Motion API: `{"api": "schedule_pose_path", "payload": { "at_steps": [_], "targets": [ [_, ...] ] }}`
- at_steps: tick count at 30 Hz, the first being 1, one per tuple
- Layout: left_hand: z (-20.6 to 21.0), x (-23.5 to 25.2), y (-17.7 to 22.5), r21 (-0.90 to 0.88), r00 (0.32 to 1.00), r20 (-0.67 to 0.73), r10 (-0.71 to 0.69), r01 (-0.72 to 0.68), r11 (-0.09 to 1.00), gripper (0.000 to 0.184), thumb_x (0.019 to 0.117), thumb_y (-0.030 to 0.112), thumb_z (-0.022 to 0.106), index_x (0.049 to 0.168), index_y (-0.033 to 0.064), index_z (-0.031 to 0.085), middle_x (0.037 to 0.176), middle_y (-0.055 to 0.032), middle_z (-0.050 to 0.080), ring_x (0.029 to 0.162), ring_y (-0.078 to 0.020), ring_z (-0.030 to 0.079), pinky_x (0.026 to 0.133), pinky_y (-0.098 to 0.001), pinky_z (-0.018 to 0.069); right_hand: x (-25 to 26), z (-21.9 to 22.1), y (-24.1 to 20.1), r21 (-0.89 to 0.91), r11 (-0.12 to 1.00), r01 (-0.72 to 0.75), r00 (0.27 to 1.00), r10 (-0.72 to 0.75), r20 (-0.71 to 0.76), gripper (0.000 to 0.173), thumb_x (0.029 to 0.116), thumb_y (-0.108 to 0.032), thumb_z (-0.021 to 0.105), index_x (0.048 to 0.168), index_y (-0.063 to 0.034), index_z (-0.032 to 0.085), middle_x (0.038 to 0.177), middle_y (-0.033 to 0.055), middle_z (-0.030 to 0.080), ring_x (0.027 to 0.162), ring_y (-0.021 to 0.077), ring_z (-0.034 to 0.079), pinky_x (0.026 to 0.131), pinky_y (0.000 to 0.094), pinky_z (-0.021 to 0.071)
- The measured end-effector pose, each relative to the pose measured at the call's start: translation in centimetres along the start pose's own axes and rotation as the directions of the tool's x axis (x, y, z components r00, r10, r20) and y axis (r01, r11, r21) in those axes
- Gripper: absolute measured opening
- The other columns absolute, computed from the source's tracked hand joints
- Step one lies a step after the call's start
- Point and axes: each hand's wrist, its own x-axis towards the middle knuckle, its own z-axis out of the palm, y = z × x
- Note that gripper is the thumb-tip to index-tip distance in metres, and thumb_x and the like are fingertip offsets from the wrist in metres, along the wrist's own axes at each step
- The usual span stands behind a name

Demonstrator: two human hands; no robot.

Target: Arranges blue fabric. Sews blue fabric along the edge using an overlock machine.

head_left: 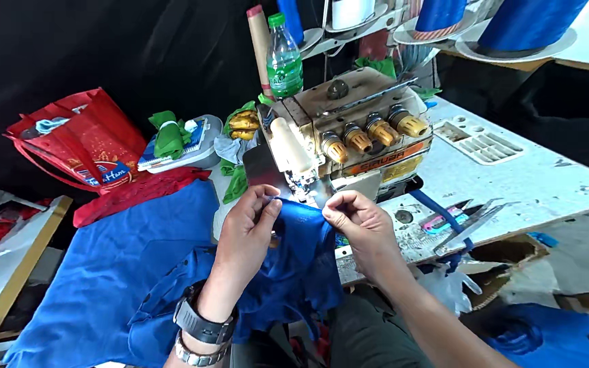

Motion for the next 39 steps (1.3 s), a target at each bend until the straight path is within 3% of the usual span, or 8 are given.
{"api": "schedule_pose_path", "payload": {
  "at_steps": [9, 13, 16, 19, 22, 26, 31, 39],
  "targets": [
    [-0.8, 1.9, -1.3, -0.342, 0.961, 0.173, -0.214, 0.262, 0.903, 0.031, 0.1000, 0.002, 0.059, 0.131, 0.0077, 0.059, 0.091, -0.0024, 0.070, 0.072, -0.0078, 0.067, 0.067, -0.0239, 0.0575, 1.4, 0.2, 1.2, -0.116, 0.989, 0.086, 0.993, -0.095, -0.070, 0.011, 0.0961, -0.002, 0.064, 0.104, -0.0105, 0.065, 0.094, -0.0028, 0.066, 0.071, 0.0010, 0.060, 0.061, 0.0141, 0.0518],
    [-0.5, 2.2, -1.8, -0.376, 0.961, 0.138, -0.240, 0.275, 0.885, 0.030, 0.0979, 0.000, 0.062, 0.127, 0.0058, 0.061, 0.087, -0.0030, 0.070, 0.070, -0.0081, 0.067, 0.065, -0.0238, 0.0577, 0.9, 0.6, 1.2, -0.449, 0.861, 0.240, 0.951, -0.300, -0.068, 0.017, 0.0972, -0.017, 0.063, 0.108, -0.0044, 0.066, 0.107, 0.0053, 0.064, 0.092, 0.0077, 0.062, 0.080, 0.0224, 0.0538],
    [-0.2, 2.1, -1.6, -0.400, 0.961, 0.132, -0.245, 0.278, 0.874, 0.029, 0.0963, 0.000, 0.064, 0.124, 0.0051, 0.062, 0.087, -0.0035, 0.071, 0.071, -0.0086, 0.067, 0.066, -0.0241, 0.0582, 0.2, 1.5, 0.7, -0.500, 0.780, 0.377, 0.902, -0.431, 0.009, 0.026, 0.0988, -0.033, 0.066, 0.097, -0.0071, 0.065, 0.088, 0.0018, 0.060, 0.079, 0.0081, 0.059, 0.070, 0.0225, 0.0524],
    [0.1, 2.0, -1.3, -0.409, 0.960, 0.131, -0.248, 0.281, 0.868, 0.032, 0.0922, -0.003, 0.069, 0.123, 0.0049, 0.062, 0.085, -0.0050, 0.071, 0.067, -0.0091, 0.067, 0.062, -0.0239, 0.0580, -0.2, 3.0, 0.5, -0.518, 0.778, 0.356, 0.926, -0.368, 0.084, 0.037, 0.0919, -0.045, 0.071, 0.098, -0.0093, 0.063, 0.083, -0.0006, 0.061, 0.073, 0.0085, 0.060, 0.065, 0.0240, 0.0524],
    [0.2, 1.9, -1.2, -0.390, 0.961, 0.125, -0.247, 0.276, 0.878, 0.034, 0.0883, -0.005, 0.072, 0.119, 0.0058, 0.062, 0.082, -0.0048, 0.070, 0.066, -0.0095, 0.067, 0.060, -0.0237, 0.0580, 0.2, 3.6, 0.6, -0.577, 0.757, 0.307, 0.943, -0.326, 0.073, 0.027, 0.0878, -0.036, 0.074, 0.094, -0.0103, 0.068, 0.082, -0.0003, 0.064, 0.074, 0.0109, 0.061, 0.065, 0.0265, 0.0516],
    [-0.3, 2.0, -1.4, -0.372, 0.970, 0.138, -0.200, 0.238, 0.897, 0.031, 0.0879, -0.005, 0.072, 0.115, 0.0067, 0.064, 0.080, -0.0038, 0.070, 0.064, -0.0085, 0.066, 0.058, -0.0227, 0.0577, 0.7, 2.7, 0.0, -0.400, 0.890, 0.220, 0.975, -0.214, 0.062, 0.010, 0.0916, -0.024, 0.072, 0.091, -0.0141, 0.073, 0.085, -0.0065, 0.067, 0.077, 0.0001, 0.062, 0.070, 0.0161, 0.0518],
    [-1.1, 2.3, -1.1, -0.359, 0.971, 0.203, -0.128, 0.195, 0.913, 0.028, 0.0960, -0.002, 0.064, 0.121, 0.0100, 0.059, 0.094, -0.0034, 0.071, 0.074, -0.0094, 0.069, 0.067, -0.0248, 0.0603, 1.3, 1.0, -1.1, -0.050, 0.999, 0.017, 0.997, -0.013, 0.077, 0.005, 0.0972, -0.013, 0.067, 0.094, -0.0135, 0.070, 0.084, -0.0054, 0.067, 0.063, 0.0014, 0.058, 0.054, 0.0140, 0.0486],
    [0.0, 2.8, -0.7, -0.215, 0.975, 0.164, -0.149, 0.183, 0.959, 0.019, 0.1074, 0.013, 0.050, 0.122, 0.0149, 0.062, 0.089, -0.0014, 0.068, 0.060, -0.0038, 0.058, 0.046, -0.0166, 0.0424, 2.5, 1.4, -1.0, 0.100, 0.979, -0.175, 0.984, 0.169, 0.064, 0.009, 0.1034, -0.008, 0.057, 0.097, -0.0067, 0.063, 0.063, -0.0002, 0.061, 0.047, 0.0026, 0.053, 0.043, 0.0151, 0.0444]
  ]
}}
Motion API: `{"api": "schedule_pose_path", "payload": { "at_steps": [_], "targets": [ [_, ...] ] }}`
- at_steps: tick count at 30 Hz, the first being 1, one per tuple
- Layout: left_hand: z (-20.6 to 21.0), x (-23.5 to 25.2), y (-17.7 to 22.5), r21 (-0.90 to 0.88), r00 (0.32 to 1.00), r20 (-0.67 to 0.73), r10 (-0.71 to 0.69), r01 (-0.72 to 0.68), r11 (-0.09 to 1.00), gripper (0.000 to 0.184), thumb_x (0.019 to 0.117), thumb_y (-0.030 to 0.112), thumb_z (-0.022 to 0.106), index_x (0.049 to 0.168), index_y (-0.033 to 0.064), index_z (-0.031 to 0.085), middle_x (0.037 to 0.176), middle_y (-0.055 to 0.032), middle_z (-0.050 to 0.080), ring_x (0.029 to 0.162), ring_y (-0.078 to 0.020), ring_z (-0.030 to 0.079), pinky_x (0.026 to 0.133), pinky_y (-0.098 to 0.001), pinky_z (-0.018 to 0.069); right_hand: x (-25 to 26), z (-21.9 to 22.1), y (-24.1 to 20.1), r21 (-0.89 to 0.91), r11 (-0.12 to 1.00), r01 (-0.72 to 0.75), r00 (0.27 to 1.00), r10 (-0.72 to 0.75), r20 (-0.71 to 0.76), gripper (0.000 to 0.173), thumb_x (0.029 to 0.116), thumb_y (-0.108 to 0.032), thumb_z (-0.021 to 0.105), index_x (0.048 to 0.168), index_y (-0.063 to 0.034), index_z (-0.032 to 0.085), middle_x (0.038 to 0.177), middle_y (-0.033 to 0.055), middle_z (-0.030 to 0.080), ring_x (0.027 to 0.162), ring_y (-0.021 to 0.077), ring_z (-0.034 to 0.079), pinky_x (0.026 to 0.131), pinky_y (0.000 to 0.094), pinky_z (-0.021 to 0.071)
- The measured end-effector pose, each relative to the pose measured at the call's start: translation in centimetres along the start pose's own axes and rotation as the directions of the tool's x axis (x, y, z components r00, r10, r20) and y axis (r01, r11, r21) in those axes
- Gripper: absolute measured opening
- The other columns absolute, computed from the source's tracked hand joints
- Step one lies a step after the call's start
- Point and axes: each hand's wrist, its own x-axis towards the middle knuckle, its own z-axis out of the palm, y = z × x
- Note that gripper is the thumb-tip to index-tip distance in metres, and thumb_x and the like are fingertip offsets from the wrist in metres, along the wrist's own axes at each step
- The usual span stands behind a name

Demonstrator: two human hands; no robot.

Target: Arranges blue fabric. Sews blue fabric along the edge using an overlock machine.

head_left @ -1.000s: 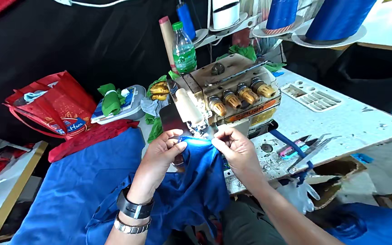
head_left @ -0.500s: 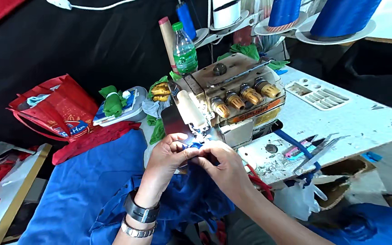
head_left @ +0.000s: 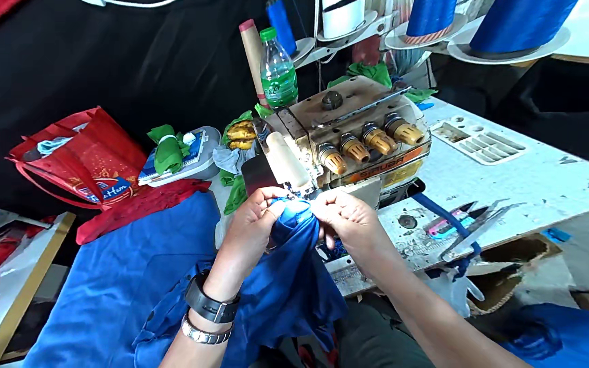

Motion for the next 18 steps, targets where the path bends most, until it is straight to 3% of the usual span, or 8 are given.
{"api": "schedule_pose_path", "payload": {
  "at_steps": [7, 9, 10, 14, 18],
  "targets": [
    [-0.15, 0.00, -0.54, -0.029, 0.998, 0.045, 0.035, -0.034, 0.999, 0.021, 0.1080, 0.019, 0.049, 0.124, 0.0170, 0.062, 0.085, 0.0001, 0.066, 0.058, -0.0028, 0.055, 0.047, -0.0162, 0.0416, 0.18, 0.03, -0.08, 0.001, 0.999, -0.049, 0.999, 0.049, -0.020, 0.009, 0.1038, -0.008, 0.056, 0.098, -0.0071, 0.063, 0.062, -0.0011, 0.061, 0.046, 0.0012, 0.052, 0.042, 0.0135, 0.0424],
    [-0.20, -0.14, -0.34, -0.004, 0.994, 0.094, 0.053, -0.053, 0.999, 0.025, 0.1022, 0.014, 0.060, 0.127, 0.0165, 0.060, 0.090, 0.0024, 0.070, 0.059, -0.0002, 0.056, 0.047, -0.0141, 0.0423, 0.21, -0.01, 0.04, 0.010, 0.999, -0.034, 0.999, 0.034, -0.011, 0.008, 0.1034, -0.007, 0.057, 0.099, -0.0078, 0.063, 0.062, -0.0022, 0.060, 0.046, -0.0001, 0.051, 0.042, 0.0127, 0.0417],
    [-0.24, -0.16, -0.30, 0.002, 0.992, 0.115, 0.057, -0.058, 0.998, 0.030, 0.0997, 0.008, 0.063, 0.129, 0.0144, 0.059, 0.095, 0.0016, 0.071, 0.065, -0.0011, 0.060, 0.052, -0.0148, 0.0466, 0.20, -0.02, 0.08, 0.011, 1.000, -0.023, 1.000, 0.023, -0.005, 0.008, 0.1026, -0.006, 0.057, 0.099, -0.0078, 0.064, 0.062, -0.0026, 0.060, 0.046, -0.0001, 0.051, 0.042, 0.0127, 0.0413],
    [-0.29, -0.12, -0.37, -0.024, 0.993, 0.114, 0.040, -0.037, 0.999, 0.029, 0.1019, 0.004, 0.057, 0.129, 0.0111, 0.061, 0.097, -0.0022, 0.072, 0.072, -0.0048, 0.065, 0.056, -0.0181, 0.0510, 0.12, 0.02, -0.04, 0.015, 1.000, -0.024, 1.000, 0.024, 0.003, 0.011, 0.0998, 0.000, 0.058, 0.102, -0.0079, 0.065, 0.064, -0.0031, 0.060, 0.048, -0.0004, 0.050, 0.044, 0.0117, 0.0405],
    [-0.04, -0.23, -0.37, -0.034, 0.997, 0.066, 0.038, -0.036, 0.999, 0.026, 0.1010, 0.004, 0.059, 0.125, 0.0125, 0.063, 0.092, -0.0008, 0.071, 0.066, -0.0034, 0.063, 0.052, -0.0167, 0.0482, 0.13, -0.01, 0.13, 0.003, 1.000, -0.021, 1.000, 0.021, -0.008, 0.012, 0.0997, 0.000, 0.058, 0.106, -0.0064, 0.066, 0.066, -0.0023, 0.061, 0.048, 0.0004, 0.050, 0.044, 0.0127, 0.0411]
  ]
}}
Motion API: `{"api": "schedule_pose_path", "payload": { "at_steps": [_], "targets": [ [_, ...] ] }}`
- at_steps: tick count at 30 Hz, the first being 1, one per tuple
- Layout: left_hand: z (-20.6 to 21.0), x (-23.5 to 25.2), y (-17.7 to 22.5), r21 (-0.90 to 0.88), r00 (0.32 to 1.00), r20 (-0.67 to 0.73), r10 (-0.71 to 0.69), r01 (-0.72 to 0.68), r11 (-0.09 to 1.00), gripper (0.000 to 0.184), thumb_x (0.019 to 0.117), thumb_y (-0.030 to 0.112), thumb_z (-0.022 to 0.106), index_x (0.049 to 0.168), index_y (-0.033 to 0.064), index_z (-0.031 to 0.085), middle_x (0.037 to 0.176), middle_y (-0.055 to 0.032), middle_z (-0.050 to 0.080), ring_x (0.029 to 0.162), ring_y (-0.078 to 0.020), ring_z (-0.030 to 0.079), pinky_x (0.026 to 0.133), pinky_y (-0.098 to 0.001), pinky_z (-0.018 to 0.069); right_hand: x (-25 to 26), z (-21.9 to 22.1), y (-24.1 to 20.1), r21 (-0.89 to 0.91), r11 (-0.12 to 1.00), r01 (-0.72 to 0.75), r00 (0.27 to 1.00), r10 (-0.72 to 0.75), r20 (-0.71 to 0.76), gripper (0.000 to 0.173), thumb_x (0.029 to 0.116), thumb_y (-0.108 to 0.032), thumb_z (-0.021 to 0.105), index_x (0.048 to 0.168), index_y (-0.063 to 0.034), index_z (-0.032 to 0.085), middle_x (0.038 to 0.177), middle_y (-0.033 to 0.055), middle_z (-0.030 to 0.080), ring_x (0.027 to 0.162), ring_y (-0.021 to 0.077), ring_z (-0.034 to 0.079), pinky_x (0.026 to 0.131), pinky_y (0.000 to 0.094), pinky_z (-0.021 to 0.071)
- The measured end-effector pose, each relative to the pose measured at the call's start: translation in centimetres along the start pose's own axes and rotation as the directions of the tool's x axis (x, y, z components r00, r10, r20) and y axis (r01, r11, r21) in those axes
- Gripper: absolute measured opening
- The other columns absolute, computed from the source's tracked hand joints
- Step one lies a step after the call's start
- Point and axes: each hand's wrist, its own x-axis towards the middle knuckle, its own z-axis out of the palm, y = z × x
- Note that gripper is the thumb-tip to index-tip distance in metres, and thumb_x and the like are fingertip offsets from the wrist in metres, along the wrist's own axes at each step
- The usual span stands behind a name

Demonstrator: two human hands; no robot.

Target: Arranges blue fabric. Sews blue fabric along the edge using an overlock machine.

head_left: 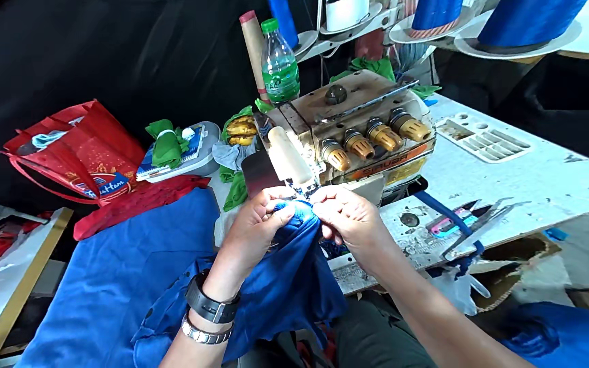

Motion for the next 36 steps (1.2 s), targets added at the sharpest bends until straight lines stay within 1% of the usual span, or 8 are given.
{"api": "schedule_pose_path", "payload": {
  "at_steps": [5, 10, 15, 19, 24, 32, 34, 36],
  "targets": [
    [-0.1, -0.2, -0.2, 0.019, 1.000, 0.013, 0.021, -0.021, 1.000, 0.033, 0.0981, 0.002, 0.063, 0.129, 0.0125, 0.062, 0.096, -0.0016, 0.073, 0.070, -0.0041, 0.065, 0.055, -0.0173, 0.0513, -0.6, -0.2, -0.2, -0.090, 0.995, 0.052, 0.998, -0.049, 0.037, 0.014, 0.1012, -0.003, 0.058, 0.110, -0.0108, 0.065, 0.066, -0.0025, 0.060, 0.045, 0.0007, 0.047, 0.040, 0.0124, 0.0381],
    [-1.4, -1.2, 0.2, 0.129, 0.980, 0.067, 0.185, -0.193, 0.973, 0.031, 0.0942, -0.007, 0.061, 0.118, 0.0110, 0.069, 0.099, 0.0005, 0.072, 0.072, -0.0032, 0.064, 0.057, -0.0155, 0.0513, -1.7, -0.2, -1.6, -0.198, 0.942, 0.270, 0.961, -0.251, 0.115, 0.016, 0.1045, -0.015, 0.056, 0.117, -0.0116, 0.066, 0.087, -0.0055, 0.070, 0.055, -0.0004, 0.052, 0.046, 0.0116, 0.0409],
    [-2.6, -2.6, 0.7, -0.014, 0.928, 0.074, 0.365, -0.365, 0.931, 0.034, 0.0937, -0.012, 0.046, 0.113, 0.0072, 0.068, 0.112, -0.0010, 0.071, 0.098, -0.0070, 0.067, 0.085, -0.0214, 0.0560, -1.9, -0.4, -1.5, -0.386, 0.851, 0.357, 0.930, -0.282, 0.237, 0.033, 0.0991, -0.032, 0.065, 0.124, -0.0096, 0.066, 0.105, -0.0043, 0.068, 0.074, -0.0009, 0.058, 0.062, 0.0148, 0.0484],
    [-3.3, -3.0, 1.2, -0.008, 0.914, -0.034, 0.405, -0.406, 0.914, 0.029, 0.0999, -0.004, 0.049, 0.113, 0.0131, 0.069, 0.109, 0.0042, 0.073, 0.096, -0.0048, 0.070, 0.084, -0.0214, 0.0584, -3.2, 0.2, -0.5, -0.434, 0.813, 0.388, 0.882, -0.191, 0.430, 0.029, 0.0939, -0.031, 0.070, 0.115, -0.0110, 0.069, 0.091, -0.0060, 0.070, 0.079, -0.0009, 0.065, 0.070, 0.0171, 0.0554],
    [-7.3, -3.4, 2.2, 0.131, 0.869, -0.254, 0.426, -0.405, 0.905, 0.031, 0.1019, -0.004, 0.043, 0.109, 0.0147, 0.066, 0.100, 0.0091, 0.075, 0.089, -0.0011, 0.071, 0.078, -0.0189, 0.0589, -5.3, 0.5, 3.4, -0.356, 0.900, 0.249, 0.832, -0.011, 0.555, 0.016, 0.0930, -0.016, 0.071, 0.105, -0.0064, 0.070, 0.085, -0.0004, 0.071, 0.076, 0.0036, 0.067, 0.070, 0.0213, 0.0577],
    [-15.8, -3.9, -2.4, 0.443, 0.857, -0.431, 0.284, -0.074, 0.893, 0.024, 0.0994, 0.000, 0.047, 0.116, 0.0073, 0.063, 0.101, 0.0067, 0.071, 0.089, 0.0028, 0.066, 0.082, -0.0194, 0.0550, -4.5, 2.3, 4.6, -0.161, 0.976, -0.147, 0.902, 0.199, 0.384, 0.009, 0.0931, -0.008, 0.072, 0.101, -0.0069, 0.069, 0.084, 0.0003, 0.072, 0.075, 0.0055, 0.068, 0.069, 0.0223, 0.0583],
    [-16.5, -4.2, -4.4, 0.568, 0.873, -0.436, 0.218, 0.080, 0.819, 0.031, 0.0989, 0.001, 0.048, 0.126, 0.0027, 0.062, 0.116, -0.0060, 0.071, 0.101, -0.0094, 0.066, 0.089, -0.0319, 0.0532, -4.5, 2.7, 5.3, -0.167, 0.972, -0.165, 0.923, 0.212, 0.320, 0.005, 0.0972, -0.010, 0.068, 0.100, -0.0066, 0.070, 0.083, 0.0003, 0.071, 0.074, 0.0053, 0.068, 0.069, 0.0219, 0.0573],
    [-15.9, -5.2, -5.8, 0.712, 0.894, -0.402, 0.201, 0.167, 0.681, 0.039, 0.0984, -0.002, 0.051, 0.137, -0.0058, 0.054, 0.139, -0.0250, 0.058, 0.126, -0.0392, 0.059, 0.103, -0.0590, 0.0465, -4.7, 2.9, 5.7, -0.208, 0.964, -0.167, 0.939, 0.219, 0.264, 0.009, 0.1004, -0.013, 0.064, 0.100, -0.0071, 0.071, 0.082, -0.0005, 0.071, 0.073, 0.0044, 0.066, 0.069, 0.0215, 0.0557]
  ]
}}
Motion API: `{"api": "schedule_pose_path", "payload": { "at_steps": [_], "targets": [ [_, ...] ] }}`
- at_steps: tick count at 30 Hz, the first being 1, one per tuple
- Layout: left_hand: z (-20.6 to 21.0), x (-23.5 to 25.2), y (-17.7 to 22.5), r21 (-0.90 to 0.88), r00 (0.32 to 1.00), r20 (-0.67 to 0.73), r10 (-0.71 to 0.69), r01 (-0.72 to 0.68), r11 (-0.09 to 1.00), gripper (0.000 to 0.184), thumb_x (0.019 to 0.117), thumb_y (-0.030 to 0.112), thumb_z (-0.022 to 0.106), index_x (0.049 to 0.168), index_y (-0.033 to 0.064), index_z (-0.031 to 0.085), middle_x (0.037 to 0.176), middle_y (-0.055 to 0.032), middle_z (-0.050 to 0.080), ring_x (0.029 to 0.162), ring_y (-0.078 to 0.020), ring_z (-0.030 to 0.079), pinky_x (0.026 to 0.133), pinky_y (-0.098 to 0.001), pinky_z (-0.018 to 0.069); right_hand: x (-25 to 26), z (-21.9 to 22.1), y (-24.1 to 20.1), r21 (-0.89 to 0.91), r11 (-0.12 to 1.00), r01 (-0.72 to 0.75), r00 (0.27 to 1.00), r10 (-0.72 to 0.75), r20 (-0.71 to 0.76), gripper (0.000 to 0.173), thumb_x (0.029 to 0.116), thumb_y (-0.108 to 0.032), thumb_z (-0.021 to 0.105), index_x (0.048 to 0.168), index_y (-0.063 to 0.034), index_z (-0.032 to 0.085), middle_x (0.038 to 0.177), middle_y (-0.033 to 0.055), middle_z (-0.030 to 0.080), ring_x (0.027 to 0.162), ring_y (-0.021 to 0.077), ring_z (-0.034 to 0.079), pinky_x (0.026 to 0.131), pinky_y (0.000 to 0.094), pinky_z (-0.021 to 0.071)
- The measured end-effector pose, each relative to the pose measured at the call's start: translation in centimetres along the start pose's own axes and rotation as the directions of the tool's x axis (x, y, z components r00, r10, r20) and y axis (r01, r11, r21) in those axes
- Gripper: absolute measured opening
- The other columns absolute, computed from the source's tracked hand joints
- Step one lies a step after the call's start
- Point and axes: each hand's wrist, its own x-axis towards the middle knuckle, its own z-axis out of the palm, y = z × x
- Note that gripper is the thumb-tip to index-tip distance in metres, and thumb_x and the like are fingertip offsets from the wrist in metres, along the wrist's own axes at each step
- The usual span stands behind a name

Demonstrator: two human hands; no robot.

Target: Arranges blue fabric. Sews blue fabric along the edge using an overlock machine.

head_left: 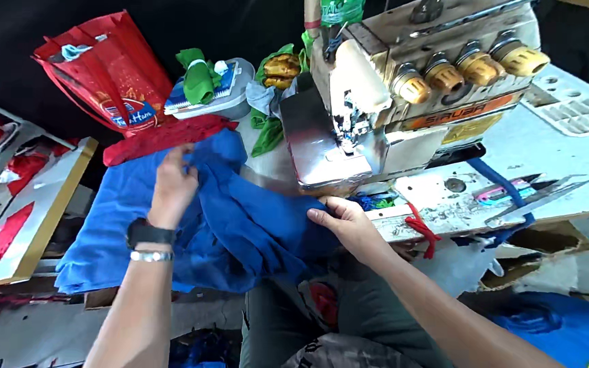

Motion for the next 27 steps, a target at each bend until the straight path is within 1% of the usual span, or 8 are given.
{"api": "schedule_pose_path", "payload": {
  "at_steps": [2, 4, 7, 10, 16, 20, 24, 27],
  "targets": [
    [1.1, -2.8, 1.4, 0.138, 0.980, -0.086, 0.180, -0.167, 0.976, 0.037, 0.0956, -0.003, 0.053, 0.131, -0.0108, 0.057, 0.139, -0.0334, 0.053, 0.131, -0.0522, 0.050, 0.107, -0.0679, 0.0384, 0.0, 0.1, 0.3, -0.044, 0.999, 0.025, 0.999, -0.026, -0.019, 0.009, 0.1007, -0.013, 0.063, 0.099, -0.0073, 0.070, 0.080, -0.0007, 0.070, 0.071, 0.0038, 0.065, 0.067, 0.0210, 0.0546],
    [2.7, -7.3, 4.8, 0.167, 0.936, -0.090, 0.340, -0.322, 0.932, 0.028, 0.0986, 0.004, 0.051, 0.121, -0.0067, 0.065, 0.129, -0.0254, 0.061, 0.124, -0.0409, 0.058, 0.104, -0.0546, 0.0471, -0.1, 0.2, 0.4, -0.084, 0.995, 0.045, 0.999, -0.047, -0.026, 0.006, 0.0995, -0.010, 0.064, 0.100, -0.0073, 0.070, 0.079, -0.0016, 0.069, 0.070, 0.0025, 0.065, 0.065, 0.0198, 0.0539],
    [6.9, -13.1, 7.3, 0.016, 0.858, 0.093, 0.505, -0.508, 0.861, 0.021, 0.0997, 0.020, 0.061, 0.107, 0.0058, 0.074, 0.111, -0.0093, 0.070, 0.109, -0.0242, 0.066, 0.095, -0.0412, 0.0542, -0.1, 0.1, 0.5, -0.123, 0.991, 0.053, 0.999, -0.053, 0.001, 0.014, 0.1035, -0.013, 0.058, 0.107, -0.0076, 0.070, 0.086, -0.0018, 0.071, 0.076, 0.0024, 0.067, 0.070, 0.0210, 0.0555],
    [9.5, -15.4, 5.6, -0.001, 0.850, 0.159, 0.502, -0.508, 0.861, 0.019, 0.0971, 0.022, 0.066, 0.108, 0.0098, 0.076, 0.107, -0.0063, 0.069, 0.104, -0.0231, 0.067, 0.094, -0.0398, 0.0547, -0.2, 0.1, 0.4, -0.150, 0.986, 0.071, 0.997, -0.072, -0.004, 0.018, 0.1069, -0.016, 0.052, 0.107, -0.0079, 0.068, 0.082, -0.0023, 0.067, 0.073, 0.0012, 0.063, 0.067, 0.0190, 0.0519],
    [8.4, -16.0, 3.6, -0.210, 0.892, 0.024, 0.452, -0.437, 0.875, 0.008, 0.0932, 0.013, 0.068, 0.090, 0.0102, 0.076, 0.100, -0.0006, 0.068, 0.102, -0.0091, 0.063, 0.092, -0.0213, 0.0527, -0.3, 0.2, 0.7, -0.149, 0.980, 0.131, 0.990, -0.138, -0.038, 0.020, 0.1080, -0.019, 0.050, 0.103, -0.0090, 0.067, 0.078, -0.0043, 0.062, 0.068, -0.0009, 0.058, 0.063, 0.0156, 0.0476],
    [6.5, -15.2, 4.5, -0.266, 0.880, 0.015, 0.474, -0.454, 0.851, 0.007, 0.0903, 0.008, 0.064, 0.085, 0.0126, 0.066, 0.107, 0.0025, 0.071, 0.114, -0.0094, 0.063, 0.105, -0.0284, 0.0475, -0.3, 0.1, 0.9, -0.170, 0.975, 0.143, 0.988, -0.152, -0.040, 0.020, 0.1077, -0.019, 0.051, 0.101, -0.0089, 0.066, 0.078, -0.0041, 0.061, 0.068, -0.0010, 0.057, 0.063, 0.0156, 0.0467],
    [5.7, -14.2, 6.1, -0.297, 0.864, -0.011, 0.504, -0.484, 0.823, 0.010, 0.0927, 0.005, 0.056, 0.085, 0.0117, 0.055, 0.101, 0.0006, 0.073, 0.115, -0.0106, 0.065, 0.115, -0.0358, 0.0414, -0.3, -0.2, 1.3, -0.177, 0.960, 0.216, 0.976, -0.217, 0.018, 0.018, 0.1055, -0.016, 0.054, 0.101, -0.0082, 0.069, 0.081, -0.0048, 0.064, 0.071, -0.0029, 0.058, 0.066, 0.0146, 0.0477],
    [6.0, -13.4, 7.0, -0.315, 0.887, 0.038, 0.461, -0.427, 0.847, 0.009, 0.0913, 0.002, 0.055, 0.091, 0.0094, 0.059, 0.102, -0.0006, 0.070, 0.104, -0.0069, 0.066, 0.096, -0.0241, 0.0535, -0.3, -0.4, 1.3, -0.163, 0.964, 0.211, 0.978, -0.208, 0.033, 0.016, 0.1041, -0.014, 0.057, 0.100, -0.0082, 0.071, 0.084, -0.0046, 0.067, 0.076, -0.0027, 0.061, 0.070, 0.0149, 0.0505]
  ]
}}
